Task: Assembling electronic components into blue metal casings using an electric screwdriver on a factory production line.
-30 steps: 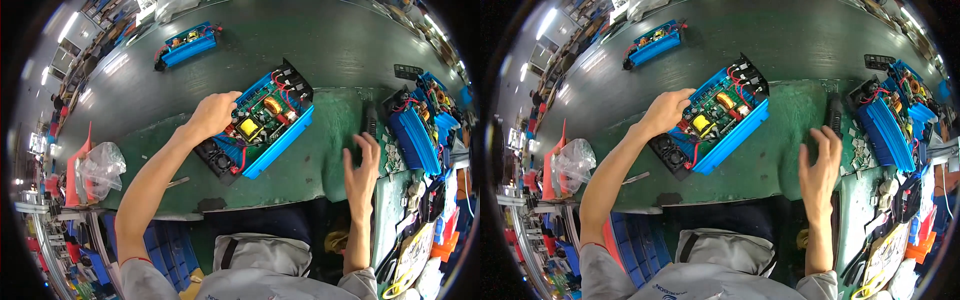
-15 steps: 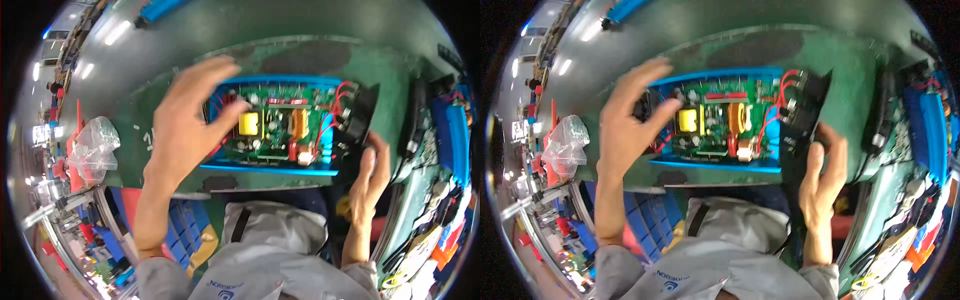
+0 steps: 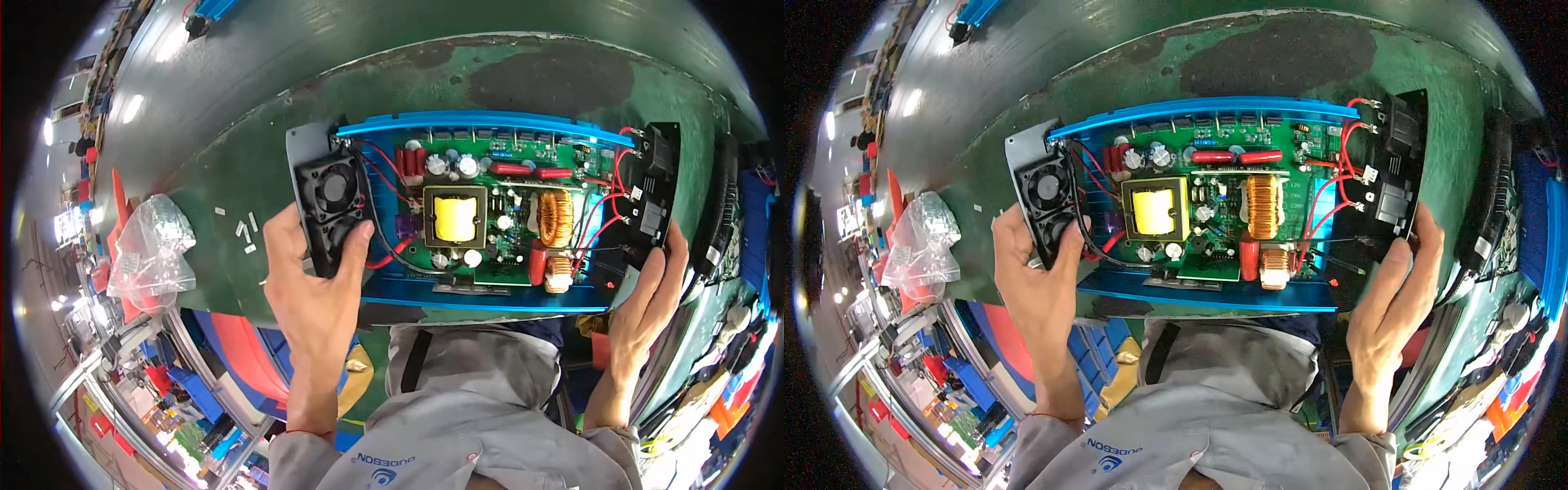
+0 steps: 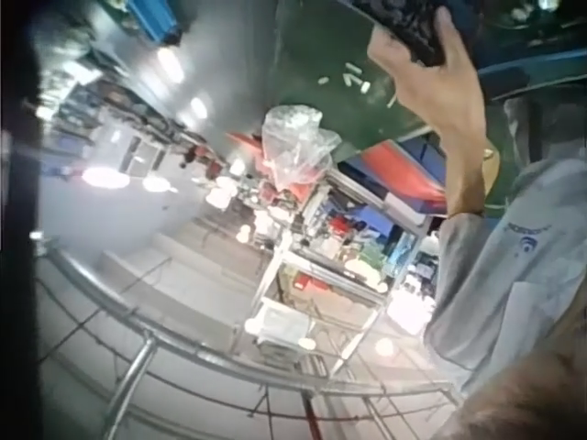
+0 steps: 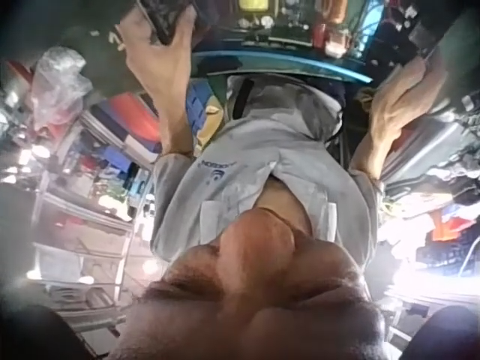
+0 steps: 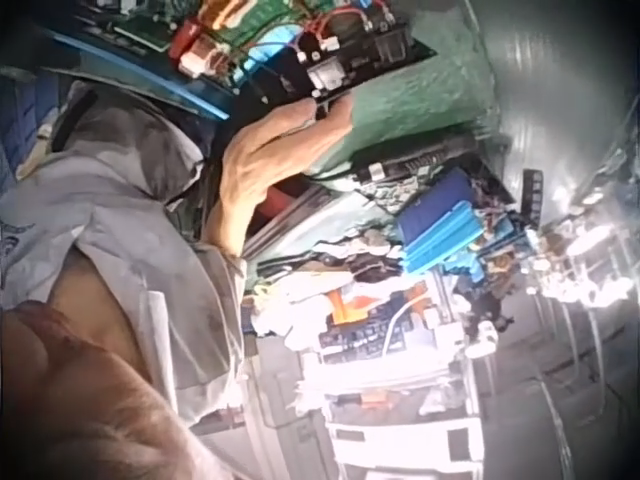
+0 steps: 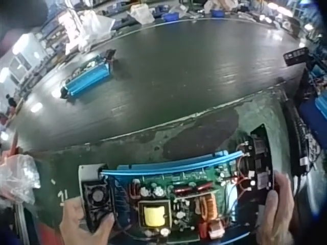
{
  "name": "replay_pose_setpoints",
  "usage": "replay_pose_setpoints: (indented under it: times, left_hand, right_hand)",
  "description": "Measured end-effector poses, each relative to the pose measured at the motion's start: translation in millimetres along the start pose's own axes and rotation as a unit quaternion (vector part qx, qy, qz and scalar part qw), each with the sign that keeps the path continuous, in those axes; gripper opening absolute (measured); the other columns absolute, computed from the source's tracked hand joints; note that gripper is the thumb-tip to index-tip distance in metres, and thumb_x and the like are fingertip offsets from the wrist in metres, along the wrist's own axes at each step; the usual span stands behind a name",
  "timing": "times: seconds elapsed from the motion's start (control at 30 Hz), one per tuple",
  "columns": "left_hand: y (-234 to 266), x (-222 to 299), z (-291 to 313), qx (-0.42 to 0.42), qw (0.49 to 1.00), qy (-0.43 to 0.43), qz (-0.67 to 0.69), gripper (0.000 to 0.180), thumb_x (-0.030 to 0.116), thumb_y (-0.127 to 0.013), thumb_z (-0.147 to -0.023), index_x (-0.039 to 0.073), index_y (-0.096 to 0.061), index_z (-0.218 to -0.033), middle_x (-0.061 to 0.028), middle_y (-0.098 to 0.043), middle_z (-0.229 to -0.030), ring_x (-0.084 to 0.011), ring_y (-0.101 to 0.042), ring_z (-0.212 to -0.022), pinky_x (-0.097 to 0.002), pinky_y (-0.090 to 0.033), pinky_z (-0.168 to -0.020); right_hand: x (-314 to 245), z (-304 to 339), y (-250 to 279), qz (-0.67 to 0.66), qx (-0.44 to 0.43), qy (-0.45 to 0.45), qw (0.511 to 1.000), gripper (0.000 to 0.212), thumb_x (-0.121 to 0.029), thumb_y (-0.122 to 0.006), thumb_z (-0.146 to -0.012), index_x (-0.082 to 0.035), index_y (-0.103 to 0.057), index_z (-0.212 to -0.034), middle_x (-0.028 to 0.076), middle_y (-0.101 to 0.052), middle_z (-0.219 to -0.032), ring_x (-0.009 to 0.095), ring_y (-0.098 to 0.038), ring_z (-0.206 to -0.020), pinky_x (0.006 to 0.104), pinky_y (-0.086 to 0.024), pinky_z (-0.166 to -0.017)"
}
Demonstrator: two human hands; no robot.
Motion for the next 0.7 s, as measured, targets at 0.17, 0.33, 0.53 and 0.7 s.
replay_pose_setpoints:
  times: [0.17,0.33,0.53,0.7]
  left_hand:
    - [17,-9,13,0.086,0.973,-0.073,0.201,0.043,-0.001,-0.079,-0.085,-0.004,-0.052,-0.118,-0.0144,-0.068,-0.107,-0.0158,-0.068,-0.092,-0.0250,-0.052,-0.083]
    - [24,-10,30,0.178,0.948,-0.166,0.203,0.047,0.003,-0.081,-0.083,-0.002,-0.048,-0.116,-0.0229,-0.062,-0.115,-0.0304,-0.069,-0.100,-0.0429,-0.055,-0.093]
    - [17,-26,35,0.041,0.949,-0.126,0.286,0.036,-0.002,-0.074,-0.082,-0.005,-0.055,-0.112,-0.0302,-0.072,-0.102,-0.0377,-0.069,-0.109,-0.0527,-0.047,-0.106]
    - [11,-30,39,0.030,0.830,-0.217,0.514,0.043,-0.001,-0.075,-0.080,-0.008,-0.055,-0.117,-0.0311,-0.063,-0.123,-0.0410,-0.064,-0.114,-0.0546,-0.061,-0.079]
  right_hand:
    - [-30,-18,9,0.030,0.018,0.044,0.998,0.034,-0.012,-0.044,-0.104,0.007,-0.053,-0.131,0.022,-0.059,-0.127,0.032,-0.057,-0.115,0.0390,-0.042,-0.101]
    - [-115,-27,4,0.001,-0.017,0.218,0.976,0.040,-0.009,-0.066,-0.090,-0.002,-0.060,-0.129,0.016,-0.057,-0.135,0.033,-0.054,-0.125,0.0403,-0.043,-0.104]
    - [-226,-25,-58,-0.057,-0.112,0.488,0.864,0.063,-0.009,-0.078,-0.070,-0.006,-0.060,-0.130,0.016,-0.058,-0.131,0.037,-0.050,-0.130,0.0487,-0.043,-0.104]
    - [-251,-24,-119,-0.013,-0.145,0.589,0.795,0.038,-0.004,-0.067,-0.073,-0.001,-0.065,-0.111,0.015,-0.068,-0.104,0.029,-0.062,-0.111,0.0441,-0.040,-0.111]
Point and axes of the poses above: each hand's wrist, its own z-axis away from the middle knuckle, its own y-axis out of the back of the hand, x = y × z, the point moved 8 cm from there along -z, towards the middle knuckle
